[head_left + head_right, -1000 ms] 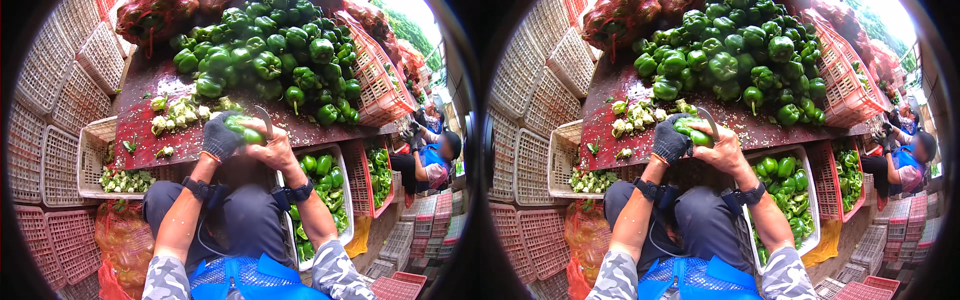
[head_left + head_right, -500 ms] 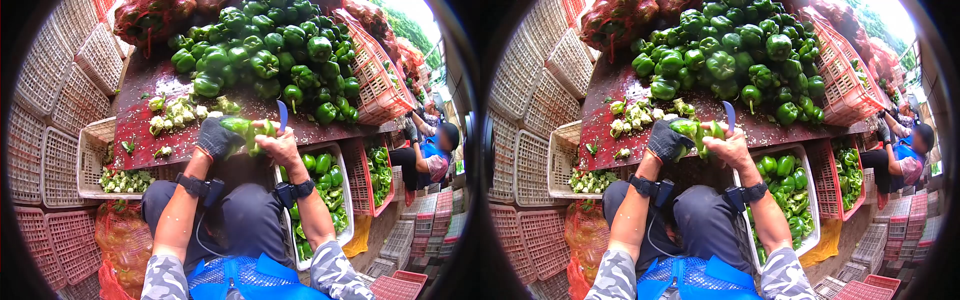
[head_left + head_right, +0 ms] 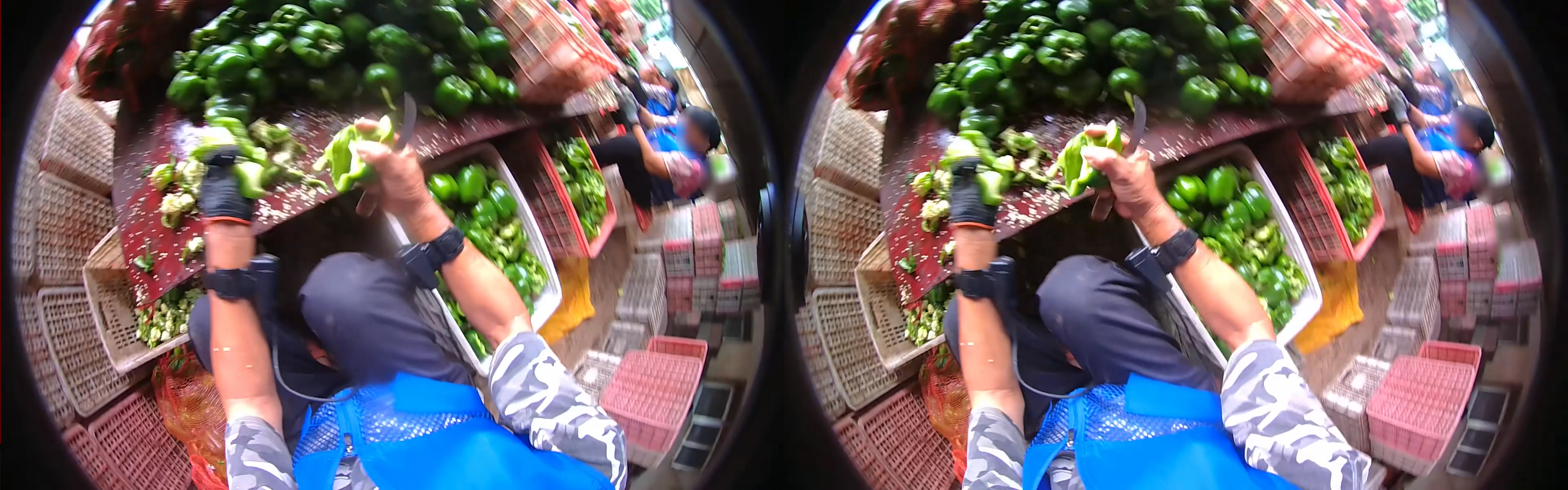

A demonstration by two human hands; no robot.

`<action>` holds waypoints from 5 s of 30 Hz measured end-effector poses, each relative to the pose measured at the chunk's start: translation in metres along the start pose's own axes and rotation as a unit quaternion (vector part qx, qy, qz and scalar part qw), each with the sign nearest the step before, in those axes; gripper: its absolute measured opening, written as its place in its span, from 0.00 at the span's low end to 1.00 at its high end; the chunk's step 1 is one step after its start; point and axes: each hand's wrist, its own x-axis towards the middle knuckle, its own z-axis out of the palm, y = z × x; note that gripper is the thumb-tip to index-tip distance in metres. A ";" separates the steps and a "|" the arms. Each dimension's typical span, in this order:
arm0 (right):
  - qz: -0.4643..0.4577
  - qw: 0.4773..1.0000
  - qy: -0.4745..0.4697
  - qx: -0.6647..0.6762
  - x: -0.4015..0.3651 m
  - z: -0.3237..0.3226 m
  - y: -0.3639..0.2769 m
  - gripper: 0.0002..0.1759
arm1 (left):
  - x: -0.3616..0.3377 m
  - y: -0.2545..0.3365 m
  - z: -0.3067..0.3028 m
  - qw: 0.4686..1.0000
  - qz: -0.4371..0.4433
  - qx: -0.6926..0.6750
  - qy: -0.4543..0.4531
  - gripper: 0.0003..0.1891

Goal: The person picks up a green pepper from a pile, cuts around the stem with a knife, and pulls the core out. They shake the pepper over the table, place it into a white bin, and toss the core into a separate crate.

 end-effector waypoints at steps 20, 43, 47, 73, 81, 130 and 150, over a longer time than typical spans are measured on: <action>-0.144 0.619 0.068 -0.769 -0.150 -0.163 0.009 0.31 | 0.027 0.032 -0.048 0.588 -0.538 -0.604 0.031 0.11; -0.348 0.638 -0.197 -0.658 -0.018 0.054 -0.046 0.39 | 0.051 0.077 -0.079 0.902 0.138 -0.366 -0.184 0.09; -0.345 0.637 -0.240 -0.646 0.001 0.062 -0.030 0.36 | 0.041 0.073 -0.064 0.907 0.119 -0.353 -0.199 0.06; -0.311 0.748 -0.145 -0.568 0.028 0.077 0.007 0.18 | 0.032 0.076 -0.035 0.939 -0.147 -0.081 -0.301 0.11; -0.235 0.826 -0.141 -0.493 0.042 0.063 0.020 0.18 | 0.029 0.068 -0.035 0.947 -0.068 -0.061 -0.307 0.09; -0.300 0.760 -0.156 -0.555 0.063 0.048 0.011 0.21 | 0.045 0.062 -0.062 0.947 0.019 -0.131 -0.293 0.11; -0.229 0.816 -0.241 -0.473 0.058 0.052 -0.015 0.18 | 0.040 0.058 -0.075 0.957 0.055 -0.200 -0.205 0.17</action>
